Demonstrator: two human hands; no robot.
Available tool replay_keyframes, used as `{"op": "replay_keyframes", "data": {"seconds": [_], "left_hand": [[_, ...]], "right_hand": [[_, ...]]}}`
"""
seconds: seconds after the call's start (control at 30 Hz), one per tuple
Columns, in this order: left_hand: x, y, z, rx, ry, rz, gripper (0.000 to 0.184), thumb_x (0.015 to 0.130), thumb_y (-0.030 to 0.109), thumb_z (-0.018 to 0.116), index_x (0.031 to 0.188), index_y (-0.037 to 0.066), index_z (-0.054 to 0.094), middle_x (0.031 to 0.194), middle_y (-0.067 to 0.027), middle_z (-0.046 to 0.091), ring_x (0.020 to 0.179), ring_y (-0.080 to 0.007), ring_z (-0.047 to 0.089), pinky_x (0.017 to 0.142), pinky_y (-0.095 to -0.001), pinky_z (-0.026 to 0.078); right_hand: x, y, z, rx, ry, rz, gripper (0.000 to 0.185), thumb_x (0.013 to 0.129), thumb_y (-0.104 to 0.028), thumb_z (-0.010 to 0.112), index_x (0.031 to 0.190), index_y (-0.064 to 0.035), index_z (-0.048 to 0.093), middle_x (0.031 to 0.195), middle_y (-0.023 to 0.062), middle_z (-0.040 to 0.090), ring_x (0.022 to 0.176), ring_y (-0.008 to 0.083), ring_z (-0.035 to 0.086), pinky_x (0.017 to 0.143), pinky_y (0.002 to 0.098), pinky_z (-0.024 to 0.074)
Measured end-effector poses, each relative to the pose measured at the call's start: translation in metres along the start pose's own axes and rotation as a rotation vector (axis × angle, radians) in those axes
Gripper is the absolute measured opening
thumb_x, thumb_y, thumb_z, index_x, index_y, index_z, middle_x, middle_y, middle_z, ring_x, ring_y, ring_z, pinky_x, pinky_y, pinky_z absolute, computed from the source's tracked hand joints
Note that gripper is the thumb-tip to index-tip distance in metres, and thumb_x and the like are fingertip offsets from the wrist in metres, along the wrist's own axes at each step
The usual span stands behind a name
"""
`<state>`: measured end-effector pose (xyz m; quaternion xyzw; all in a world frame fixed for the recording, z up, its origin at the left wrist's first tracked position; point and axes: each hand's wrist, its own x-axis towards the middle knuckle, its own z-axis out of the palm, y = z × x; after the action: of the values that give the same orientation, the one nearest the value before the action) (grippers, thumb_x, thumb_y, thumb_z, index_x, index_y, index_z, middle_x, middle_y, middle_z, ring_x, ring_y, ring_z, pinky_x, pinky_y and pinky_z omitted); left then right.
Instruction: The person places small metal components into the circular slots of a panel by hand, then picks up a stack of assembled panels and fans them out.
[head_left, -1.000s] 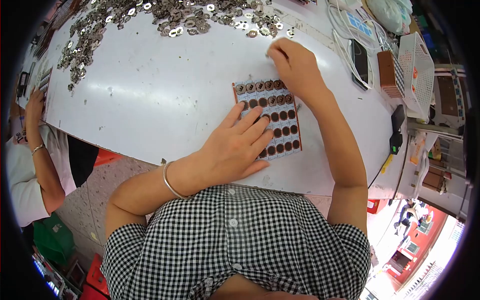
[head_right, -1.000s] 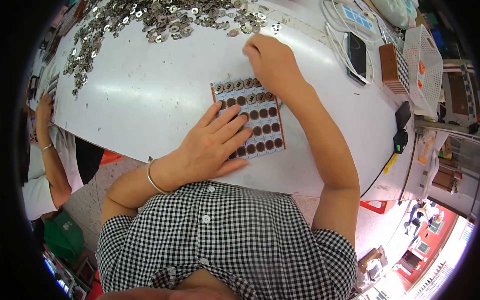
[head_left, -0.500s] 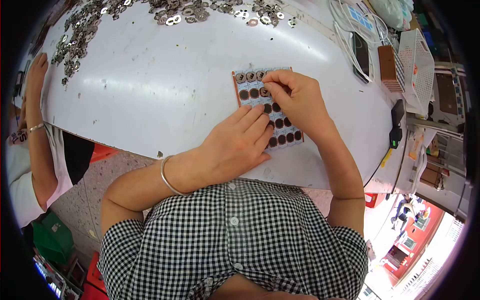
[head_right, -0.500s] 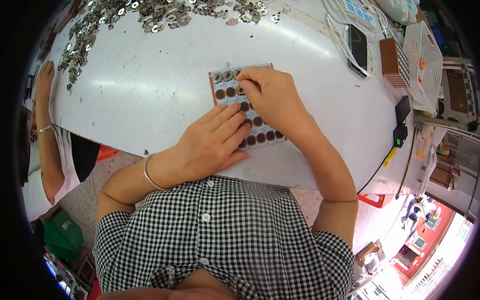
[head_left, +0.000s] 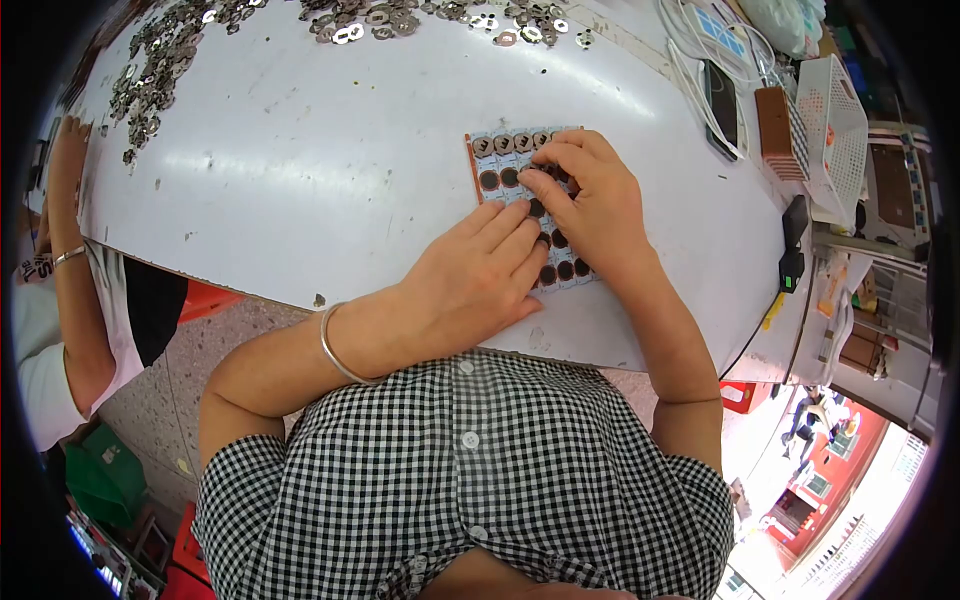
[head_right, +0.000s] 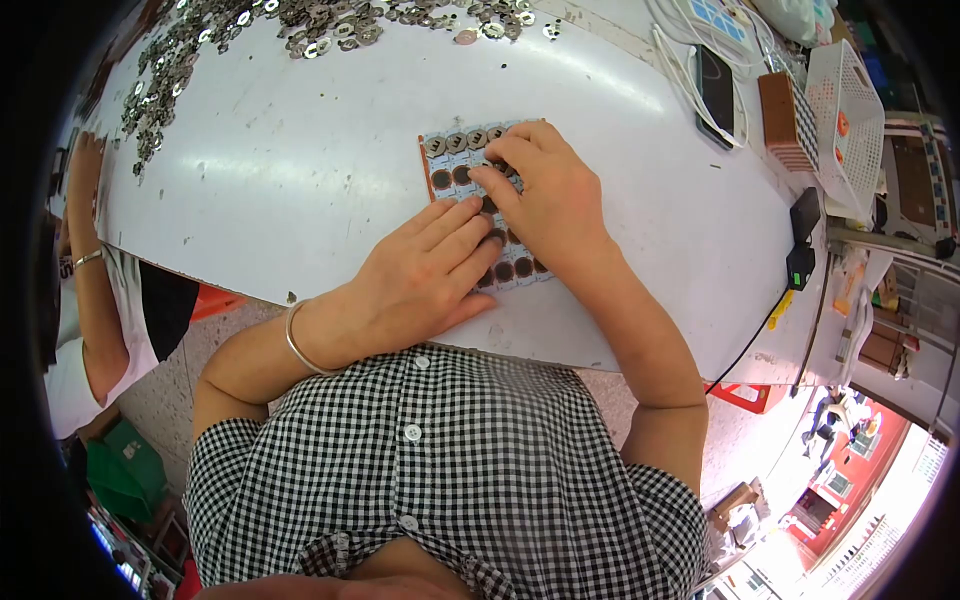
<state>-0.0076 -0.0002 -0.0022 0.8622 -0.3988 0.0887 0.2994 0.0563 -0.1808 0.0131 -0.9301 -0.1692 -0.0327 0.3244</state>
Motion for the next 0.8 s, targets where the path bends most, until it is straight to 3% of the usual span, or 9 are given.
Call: {"op": "replay_keyframes", "data": {"seconds": [0.2, 0.3, 0.4, 0.53, 0.6, 0.67, 0.77, 0.8], "left_hand": [[-0.001, 0.001, 0.001, -0.007, 0.014, -0.005, 0.055, 0.068, 0.026, 0.084, 0.112, -0.001, 0.067, 0.120, -0.0177, 0.062, 0.124, -0.0347, 0.056, 0.108, -0.0469, 0.045], [0.003, 0.001, -0.002, -0.022, -0.010, -0.001, 0.055, 0.067, 0.026, 0.084, 0.112, -0.001, 0.067, 0.121, -0.0178, 0.062, 0.124, -0.0344, 0.056, 0.108, -0.0470, 0.045], [0.004, 0.001, -0.004, -0.041, -0.027, -0.001, 0.055, 0.067, 0.026, 0.085, 0.111, -0.001, 0.067, 0.121, -0.0177, 0.062, 0.123, -0.0344, 0.056, 0.108, -0.0469, 0.045], [0.003, -0.001, -0.005, -0.013, -0.004, 0.022, 0.053, 0.068, 0.027, 0.084, 0.111, -0.001, 0.067, 0.120, -0.0176, 0.063, 0.122, -0.0352, 0.058, 0.107, -0.0468, 0.046], [0.004, -0.002, -0.005, -0.008, 0.002, 0.032, 0.052, 0.069, 0.027, 0.084, 0.110, -0.001, 0.067, 0.119, -0.0177, 0.063, 0.121, -0.0357, 0.059, 0.106, -0.0469, 0.047], [0.005, -0.002, -0.007, -0.017, -0.004, 0.035, 0.051, 0.070, 0.027, 0.083, 0.110, 0.000, 0.067, 0.119, -0.0180, 0.063, 0.120, -0.0362, 0.060, 0.106, -0.0471, 0.047], [0.006, -0.003, -0.007, -0.055, -0.005, 0.036, 0.049, 0.071, 0.026, 0.083, 0.109, -0.001, 0.067, 0.121, -0.0192, 0.063, 0.120, -0.0370, 0.060, 0.105, -0.0475, 0.048], [0.006, -0.003, -0.006, -0.073, -0.012, 0.037, 0.049, 0.071, 0.026, 0.083, 0.109, -0.001, 0.066, 0.121, -0.0195, 0.063, 0.120, -0.0374, 0.059, 0.105, -0.0476, 0.048]], "right_hand": [[-0.001, 0.011, 0.004, -0.048, 0.108, -0.277, 0.017, 0.079, -0.015, 0.079, 0.092, -0.0057, 0.073, 0.098, 0.0062, 0.069, 0.089, 0.0246, 0.067, 0.074, 0.0354, 0.0557], [-0.003, 0.009, 0.004, -0.055, 0.116, -0.266, 0.016, 0.078, -0.014, 0.079, 0.090, -0.0056, 0.073, 0.097, 0.0071, 0.069, 0.089, 0.0253, 0.067, 0.074, 0.0353, 0.0555], [-0.006, 0.001, 0.002, -0.057, 0.071, -0.173, 0.018, 0.079, -0.012, 0.080, 0.093, -0.0016, 0.074, 0.099, 0.0110, 0.069, 0.088, 0.0264, 0.068, 0.076, 0.0344, 0.0560], [0.019, 0.024, -0.014, -0.015, -0.080, -0.330, 0.012, 0.084, -0.011, 0.075, 0.093, -0.0030, 0.074, 0.098, 0.0110, 0.069, 0.081, 0.0259, 0.068, 0.071, 0.0330, 0.0557], [0.050, 0.047, -0.017, 0.054, -0.010, -0.175, 0.015, 0.087, -0.010, 0.071, 0.100, -0.0049, 0.074, 0.102, 0.0113, 0.070, 0.084, 0.0266, 0.067, 0.074, 0.0339, 0.0554], [0.092, 0.071, -0.016, -0.083, 0.263, -0.316, 0.016, 0.089, -0.018, 0.067, 0.099, -0.0058, 0.072, 0.098, 0.0132, 0.068, 0.097, 0.0341, 0.065, 0.085, 0.0418, 0.0531], [0.132, 0.103, -0.015, -0.248, 0.296, -0.346, 0.024, 0.092, -0.016, 0.065, 0.113, -0.0066, 0.071, 0.104, 0.0143, 0.070, 0.089, 0.0325, 0.065, 0.084, 0.0399, 0.0528], [0.133, 0.108, -0.015, -0.269, 0.242, -0.338, 0.022, 0.093, -0.017, 0.065, 0.111, -0.0060, 0.071, 0.103, 0.0153, 0.069, 0.090, 0.0338, 0.065, 0.084, 0.0407, 0.0524]]}}
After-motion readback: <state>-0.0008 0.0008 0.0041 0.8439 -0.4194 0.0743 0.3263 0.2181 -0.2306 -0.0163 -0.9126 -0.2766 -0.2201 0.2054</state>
